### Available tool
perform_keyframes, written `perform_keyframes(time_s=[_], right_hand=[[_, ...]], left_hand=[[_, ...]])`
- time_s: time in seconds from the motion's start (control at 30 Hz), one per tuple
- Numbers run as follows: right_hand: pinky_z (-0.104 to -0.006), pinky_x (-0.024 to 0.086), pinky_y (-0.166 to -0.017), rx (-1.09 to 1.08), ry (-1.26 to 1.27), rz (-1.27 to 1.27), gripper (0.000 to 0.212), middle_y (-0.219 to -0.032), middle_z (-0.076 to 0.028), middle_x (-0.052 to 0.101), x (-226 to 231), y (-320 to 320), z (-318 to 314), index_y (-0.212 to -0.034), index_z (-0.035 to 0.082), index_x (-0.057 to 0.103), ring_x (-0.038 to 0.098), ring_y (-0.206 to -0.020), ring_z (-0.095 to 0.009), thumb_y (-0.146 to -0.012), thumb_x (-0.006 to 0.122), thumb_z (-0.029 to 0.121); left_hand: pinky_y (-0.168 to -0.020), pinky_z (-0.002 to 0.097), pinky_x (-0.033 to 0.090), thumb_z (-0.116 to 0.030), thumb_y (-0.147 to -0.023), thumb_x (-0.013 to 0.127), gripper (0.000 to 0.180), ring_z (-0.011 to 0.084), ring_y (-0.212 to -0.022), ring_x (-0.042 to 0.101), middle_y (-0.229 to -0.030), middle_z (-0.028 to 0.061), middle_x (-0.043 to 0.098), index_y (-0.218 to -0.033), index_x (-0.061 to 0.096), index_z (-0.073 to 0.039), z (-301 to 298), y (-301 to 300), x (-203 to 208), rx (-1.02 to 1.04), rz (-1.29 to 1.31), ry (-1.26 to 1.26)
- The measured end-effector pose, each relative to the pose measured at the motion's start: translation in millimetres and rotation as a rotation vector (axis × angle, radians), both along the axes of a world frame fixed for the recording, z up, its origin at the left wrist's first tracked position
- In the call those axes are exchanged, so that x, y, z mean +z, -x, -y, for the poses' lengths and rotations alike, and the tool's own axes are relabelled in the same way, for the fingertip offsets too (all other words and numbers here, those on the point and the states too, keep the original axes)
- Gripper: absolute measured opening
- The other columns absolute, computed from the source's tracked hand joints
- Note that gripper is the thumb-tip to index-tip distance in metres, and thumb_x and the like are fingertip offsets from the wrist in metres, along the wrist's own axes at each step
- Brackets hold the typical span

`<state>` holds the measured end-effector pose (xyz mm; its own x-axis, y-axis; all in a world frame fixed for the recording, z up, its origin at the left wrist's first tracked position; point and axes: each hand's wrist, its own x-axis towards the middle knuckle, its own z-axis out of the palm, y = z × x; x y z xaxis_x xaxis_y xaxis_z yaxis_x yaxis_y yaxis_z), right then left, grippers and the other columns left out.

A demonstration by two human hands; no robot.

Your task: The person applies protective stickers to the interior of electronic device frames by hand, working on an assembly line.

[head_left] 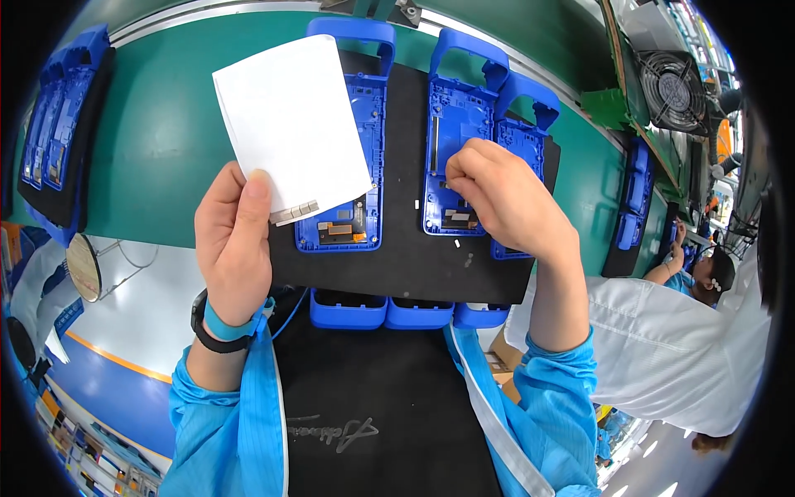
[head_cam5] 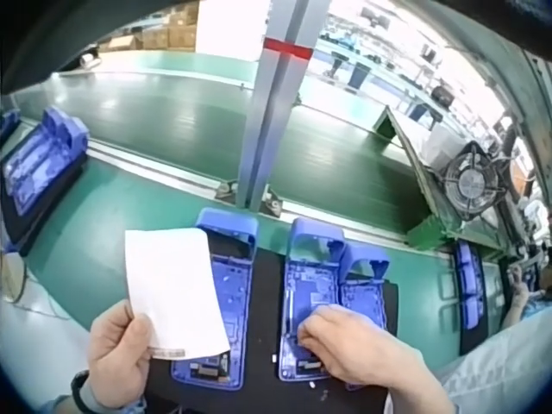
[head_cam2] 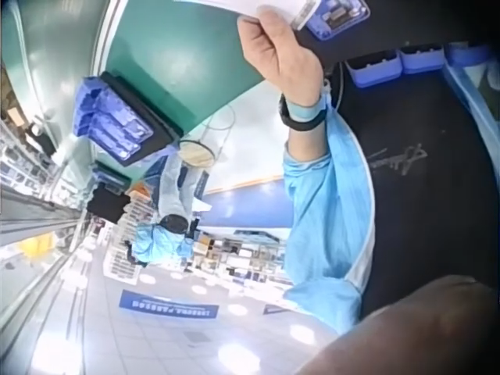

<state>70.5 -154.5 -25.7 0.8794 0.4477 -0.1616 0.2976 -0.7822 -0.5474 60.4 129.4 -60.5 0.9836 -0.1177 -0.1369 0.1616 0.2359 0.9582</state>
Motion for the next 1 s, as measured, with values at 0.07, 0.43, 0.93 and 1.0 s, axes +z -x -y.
perform_keyframes(time_s=[0.07, 0.43, 0.93, 1.0], right_hand=[[-0.0394, 0.047, -0.073, 0.014, 0.015, -0.025, 0.005, -0.085, -0.013, 0.055, 2.2, -3.0, -1.3, -0.089, -0.001, 0.057, 0.056, -0.083, -0.033, -0.086, 0.055, 0.004], [-0.0410, 0.047, -0.074, 0.070, 0.060, -0.090, 0.007, -0.086, -0.014, 0.056, 6.5, -12.5, 0.2, -0.090, 0.000, 0.057, 0.057, -0.085, -0.034, -0.086, 0.057, 0.006], [-0.0374, 0.045, -0.071, -0.089, -0.066, -0.008, 0.006, -0.083, -0.012, 0.053, 6.0, 6.1, 4.5, -0.083, -0.001, 0.057, 0.055, -0.080, -0.030, -0.083, 0.062, 0.003], [-0.0367, 0.045, -0.072, -0.076, -0.052, -0.016, 0.005, -0.083, -0.011, 0.054, 6.0, 11.7, 5.8, -0.083, 0.000, 0.058, 0.053, -0.080, -0.029, -0.083, 0.062, 0.002]], left_hand=[[-0.080, 0.0187, 0.042, -0.025, -0.103, 0.046, 0.031, 0.0044, -0.088, 0.056, -0.094, 0.0065, 0.064, -0.104, 0.056, 0.005, -1.5, -1.3, 1.1, -0.019, -0.007, -0.017], [-0.079, 0.0189, 0.043, -0.027, -0.103, 0.047, 0.032, 0.0046, -0.087, 0.056, -0.092, 0.0069, 0.065, -0.101, 0.057, 0.004, 1.8, -6.5, 2.7, -0.028, -0.022, -0.064], [-0.091, 0.0221, 0.043, -0.022, -0.103, 0.046, 0.034, 0.0093, -0.103, 0.058, -0.109, 0.0106, 0.064, -0.117, 0.054, 0.007, -12.6, -6.4, -2.7, -0.101, -0.037, 0.030], [-0.091, 0.0223, 0.043, -0.022, -0.103, 0.046, 0.034, 0.0095, -0.104, 0.059, -0.109, 0.0111, 0.064, -0.118, 0.054, 0.008, -14.2, -6.4, -4.3, -0.110, -0.028, 0.019]])
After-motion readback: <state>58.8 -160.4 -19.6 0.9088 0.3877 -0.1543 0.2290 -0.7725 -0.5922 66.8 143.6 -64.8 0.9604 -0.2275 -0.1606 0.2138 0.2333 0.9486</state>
